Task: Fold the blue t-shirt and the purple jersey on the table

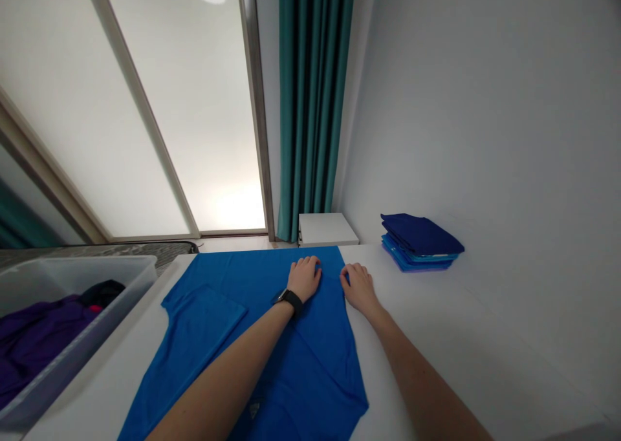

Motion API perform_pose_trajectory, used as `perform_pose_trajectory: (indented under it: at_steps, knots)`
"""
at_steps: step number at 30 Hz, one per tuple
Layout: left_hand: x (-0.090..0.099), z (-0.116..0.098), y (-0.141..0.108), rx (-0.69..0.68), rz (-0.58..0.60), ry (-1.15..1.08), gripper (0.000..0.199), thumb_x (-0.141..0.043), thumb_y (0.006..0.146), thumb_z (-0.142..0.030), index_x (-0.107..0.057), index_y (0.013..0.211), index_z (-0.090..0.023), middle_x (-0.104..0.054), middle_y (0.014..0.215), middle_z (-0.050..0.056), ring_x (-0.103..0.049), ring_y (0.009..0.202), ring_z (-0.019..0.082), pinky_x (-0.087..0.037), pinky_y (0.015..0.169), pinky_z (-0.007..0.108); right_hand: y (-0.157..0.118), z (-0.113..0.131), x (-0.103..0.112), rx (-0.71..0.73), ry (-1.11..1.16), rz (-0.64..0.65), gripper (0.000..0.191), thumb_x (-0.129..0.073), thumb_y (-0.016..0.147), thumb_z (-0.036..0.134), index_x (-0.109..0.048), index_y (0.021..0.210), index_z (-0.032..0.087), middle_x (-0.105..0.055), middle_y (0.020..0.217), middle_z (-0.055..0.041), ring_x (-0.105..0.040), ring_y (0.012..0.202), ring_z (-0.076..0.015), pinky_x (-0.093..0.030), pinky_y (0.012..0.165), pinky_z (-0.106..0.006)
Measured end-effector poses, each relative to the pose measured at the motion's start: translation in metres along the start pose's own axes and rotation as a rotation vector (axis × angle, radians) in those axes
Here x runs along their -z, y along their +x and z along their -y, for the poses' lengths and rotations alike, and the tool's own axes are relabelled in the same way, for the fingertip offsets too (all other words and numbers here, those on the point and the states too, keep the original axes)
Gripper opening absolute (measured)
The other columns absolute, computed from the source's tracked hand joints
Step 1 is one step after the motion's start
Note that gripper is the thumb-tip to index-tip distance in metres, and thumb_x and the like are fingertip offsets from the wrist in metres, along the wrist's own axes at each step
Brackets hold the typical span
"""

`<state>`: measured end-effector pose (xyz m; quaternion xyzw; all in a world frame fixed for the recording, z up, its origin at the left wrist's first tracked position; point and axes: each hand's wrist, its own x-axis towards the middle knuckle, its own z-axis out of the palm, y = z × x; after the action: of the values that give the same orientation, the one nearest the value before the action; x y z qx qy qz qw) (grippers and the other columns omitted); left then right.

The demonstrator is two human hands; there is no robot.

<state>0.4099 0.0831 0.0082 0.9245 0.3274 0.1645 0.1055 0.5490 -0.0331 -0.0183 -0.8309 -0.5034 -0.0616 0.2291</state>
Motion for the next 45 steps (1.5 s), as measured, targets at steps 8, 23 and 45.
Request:
perform_pose_trajectory:
  at_steps: [8,23,45]
  knots:
    - [0.022,-0.022,-0.033,-0.243,0.031,0.024,0.036,-0.042,0.094,-0.029,-0.048,0.129,-0.023,-0.051,0.132,0.009,-0.046,0.120,0.025,-0.035,0.101,0.039,0.011,-0.024,0.015,0.022,0.078,-0.011,0.029,-0.037,0.090,0.016,-0.065,0.097,0.022,-0.062,0.099,-0.0050,-0.053,0.097,-0.0190,-0.036,0.085,-0.030]
    - [-0.008,-0.029,-0.072,-0.319,0.092,0.021,0.052,-0.035,0.097,-0.046,-0.042,0.141,-0.020,-0.040,0.149,0.011,-0.033,0.139,0.025,-0.023,0.116,0.044,0.002,-0.027,0.005,0.050,-0.003,0.121,0.026,-0.049,0.075,0.005,-0.062,0.087,0.023,-0.056,0.103,-0.0040,-0.048,0.103,-0.0201,-0.033,0.086,-0.031]
    - [-0.011,-0.026,-0.071,-0.353,0.079,0.056,0.055,-0.032,0.097,-0.047,-0.041,0.142,-0.017,-0.039,0.151,0.011,-0.032,0.140,0.025,-0.023,0.116,0.044,0.007,-0.038,0.003,0.069,-0.039,0.081,0.018,-0.047,0.093,0.030,-0.061,0.089,0.021,-0.059,0.098,-0.0061,-0.052,0.097,-0.0208,-0.036,0.083,-0.032]
